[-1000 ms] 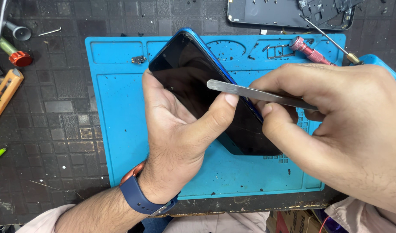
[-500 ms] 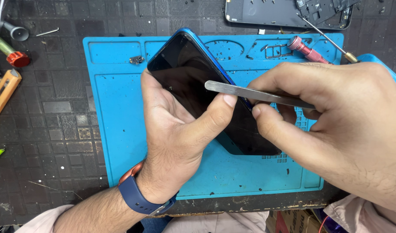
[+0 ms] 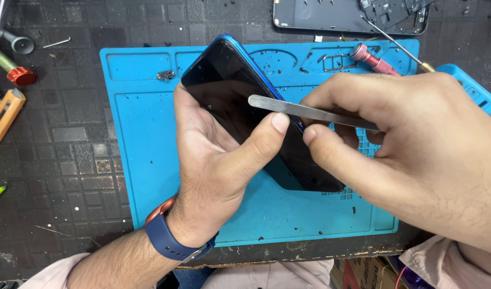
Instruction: The person pries the screen off a blue smartphone on a blue silicone repair mat, first cutting along the edge with a yellow utility knife and then working a metal pry blade around the frame to separate the display. They use tweezers to lift small pieces of the old screen and adhesive from the phone frame.
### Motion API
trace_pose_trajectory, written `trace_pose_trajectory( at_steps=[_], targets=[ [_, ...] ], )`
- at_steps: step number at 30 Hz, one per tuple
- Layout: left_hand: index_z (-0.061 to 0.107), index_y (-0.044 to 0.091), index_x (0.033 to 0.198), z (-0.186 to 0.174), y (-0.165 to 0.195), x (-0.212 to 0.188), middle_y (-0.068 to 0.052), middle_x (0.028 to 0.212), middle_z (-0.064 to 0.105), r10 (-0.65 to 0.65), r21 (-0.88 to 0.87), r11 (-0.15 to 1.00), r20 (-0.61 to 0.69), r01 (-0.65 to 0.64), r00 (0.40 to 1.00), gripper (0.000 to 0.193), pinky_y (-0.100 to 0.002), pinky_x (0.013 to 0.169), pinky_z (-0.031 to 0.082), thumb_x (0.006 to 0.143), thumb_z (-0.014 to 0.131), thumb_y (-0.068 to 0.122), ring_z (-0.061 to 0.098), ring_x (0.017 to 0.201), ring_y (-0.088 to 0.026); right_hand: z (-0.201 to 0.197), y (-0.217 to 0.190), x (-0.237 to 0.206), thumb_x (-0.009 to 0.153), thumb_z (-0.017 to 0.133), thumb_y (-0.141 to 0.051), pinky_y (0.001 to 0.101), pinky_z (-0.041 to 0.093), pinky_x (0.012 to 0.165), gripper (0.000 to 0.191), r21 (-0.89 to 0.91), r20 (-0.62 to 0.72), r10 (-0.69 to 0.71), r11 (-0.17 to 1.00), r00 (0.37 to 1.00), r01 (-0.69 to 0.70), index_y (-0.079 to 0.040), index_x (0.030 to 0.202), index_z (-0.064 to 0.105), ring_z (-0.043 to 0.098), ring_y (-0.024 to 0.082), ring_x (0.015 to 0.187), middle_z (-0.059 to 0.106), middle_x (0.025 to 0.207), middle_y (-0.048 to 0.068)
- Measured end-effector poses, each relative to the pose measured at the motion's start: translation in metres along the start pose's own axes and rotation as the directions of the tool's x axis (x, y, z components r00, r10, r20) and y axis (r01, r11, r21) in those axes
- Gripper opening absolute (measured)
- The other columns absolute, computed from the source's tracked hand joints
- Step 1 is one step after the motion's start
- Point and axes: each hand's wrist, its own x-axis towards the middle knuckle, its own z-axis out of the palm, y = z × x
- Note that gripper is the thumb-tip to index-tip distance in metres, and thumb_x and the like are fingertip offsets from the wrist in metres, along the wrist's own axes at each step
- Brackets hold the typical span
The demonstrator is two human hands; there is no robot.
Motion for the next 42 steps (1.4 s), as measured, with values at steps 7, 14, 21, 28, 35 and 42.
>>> trace_pose_trajectory(
  at_steps=[7,14,21,28,35,42],
  targets=[
    [0.035,-0.003,0.14,0.002,0.007,0.0,-0.016,0.134,0.056,-0.021,-0.042,0.999,0.026,0.022,0.999,0.058,-0.036,0.117,0.045,0.1,0.076,0.001,0.054,0.122,-0.017,-0.007,0.002,-0.006,0.1,0.064,-0.014,0.025,0.039,0.043,0.016,0.12,-0.108,0.114,0.988,0.988,-0.101,-0.007,0.105,0.077,0.055,0.005,0.051,0.063,0.067,0.001],
    [0.035,-0.003,0.143,0.005,0.009,-0.003,-0.016,0.138,0.056,-0.017,-0.116,0.993,0.072,0.025,0.997,0.06,-0.038,0.118,0.043,0.099,0.076,0.005,0.054,0.125,-0.019,-0.016,0.013,-0.001,0.107,0.055,-0.012,0.021,0.041,0.049,0.016,0.297,-0.15,0.124,0.952,0.981,-0.075,-0.004,0.106,0.069,0.055,0.001,0.061,0.066,0.073,0.0],
    [0.036,-0.004,0.144,0.007,0.014,-0.01,-0.017,0.136,0.055,-0.068,-0.161,0.983,0.133,0.09,0.989,0.063,-0.04,0.12,0.044,0.099,0.078,0.009,0.055,0.125,-0.022,-0.001,0.041,0.001,0.12,0.054,-0.027,0.0216,0.033,0.057,0.027,0.458,-0.499,0.225,0.888,0.837,0.034,-0.005,0.107,0.065,0.047,0.003,0.063,0.054,0.075,-0.004],
    [0.047,-0.005,0.14,0.009,0.02,-0.012,-0.017,0.13,0.061,-0.106,-0.196,0.972,0.142,0.133,0.984,0.058,-0.039,0.117,0.048,0.096,0.078,0.013,0.06,0.124,-0.021,0.006,0.059,-0.02,0.115,0.056,-0.042,0.0233,0.033,0.056,0.044,0.211,-0.523,-0.055,0.959,0.851,0.191,-0.002,0.096,0.062,0.046,0.007,0.06,0.054,0.074,0.0],
    [0.049,-0.007,0.125,0.009,0.016,-0.016,-0.017,0.121,0.062,-0.104,-0.179,0.976,0.117,0.124,0.988,0.046,-0.039,0.11,0.051,0.097,0.08,0.013,0.059,0.111,-0.02,0.017,0.029,-0.035,0.064,0.083,-0.04,0.0278,0.046,0.053,0.051,0.041,-0.241,-0.309,0.944,0.92,0.328,-0.002,0.092,0.064,0.057,0.014,0.06,0.06,0.076,0.005],
    [0.05,-0.008,0.13,0.013,0.025,-0.013,-0.015,0.127,0.062,-0.101,-0.203,0.97,0.163,0.133,0.981,0.049,-0.038,0.114,0.049,0.096,0.078,0.014,0.06,0.119,-0.02,0.023,0.028,-0.036,0.061,0.079,-0.037,0.0293,0.042,0.051,0.049,0.094,-0.193,-0.33,0.931,0.924,0.352,-0.003,0.094,0.065,0.053,0.016,0.057,0.056,0.074,0.005]
  ],
)
